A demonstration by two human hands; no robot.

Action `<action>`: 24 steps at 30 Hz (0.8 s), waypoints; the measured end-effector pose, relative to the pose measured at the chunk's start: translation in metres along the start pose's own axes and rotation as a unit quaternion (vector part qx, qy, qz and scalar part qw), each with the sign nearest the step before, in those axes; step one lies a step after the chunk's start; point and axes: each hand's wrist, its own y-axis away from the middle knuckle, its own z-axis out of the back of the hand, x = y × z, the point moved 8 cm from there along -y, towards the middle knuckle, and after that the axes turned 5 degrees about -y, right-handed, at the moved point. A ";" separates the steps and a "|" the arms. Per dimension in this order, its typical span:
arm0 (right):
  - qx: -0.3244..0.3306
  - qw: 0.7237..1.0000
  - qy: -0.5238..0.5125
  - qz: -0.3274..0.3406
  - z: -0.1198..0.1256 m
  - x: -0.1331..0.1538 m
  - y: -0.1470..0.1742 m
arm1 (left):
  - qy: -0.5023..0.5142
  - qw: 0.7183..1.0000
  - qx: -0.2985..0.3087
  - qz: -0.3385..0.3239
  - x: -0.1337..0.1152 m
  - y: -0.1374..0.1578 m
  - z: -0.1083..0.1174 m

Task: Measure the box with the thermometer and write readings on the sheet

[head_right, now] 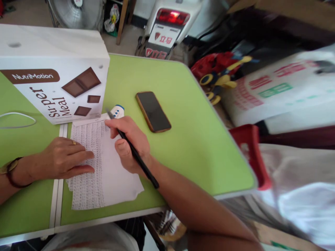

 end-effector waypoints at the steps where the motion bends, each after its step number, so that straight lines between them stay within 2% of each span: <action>1: -0.022 0.999 -0.042 0.021 0.002 0.005 0.000 | -0.002 1.000 -0.002 0.008 0.001 0.001 0.000; 2: -0.050 0.994 -0.084 0.040 0.006 0.009 0.000 | -0.004 1.000 -0.006 0.016 0.003 0.001 0.001; 4: -0.053 0.993 -0.100 0.030 0.004 0.008 -0.002 | -0.005 0.999 -0.013 0.029 0.006 0.002 0.002; 8: -0.057 0.997 -0.049 -0.024 0.003 -0.003 -0.002 | -0.007 0.999 -0.021 0.040 0.007 0.002 0.004; 11: -0.071 0.997 -0.016 -0.025 0.010 -0.001 -0.004 | -0.014 0.999 -0.024 0.045 0.007 0.001 0.005; 14: -0.081 0.992 0.092 -0.024 0.019 0.004 -0.010 | -0.026 0.998 -0.035 0.051 0.009 0.000 0.007; 16: -0.060 0.987 0.146 -0.044 0.022 0.000 -0.016 | -0.042 0.996 -0.039 0.065 0.013 -0.001 0.008; 20: 0.023 0.971 0.204 -0.125 0.023 -0.027 -0.022 | -0.038 0.995 -0.034 0.090 0.025 0.000 0.005; 24: 0.097 0.951 0.237 -0.176 0.017 -0.044 -0.020 | -0.014 0.997 0.026 0.070 0.025 0.005 -0.011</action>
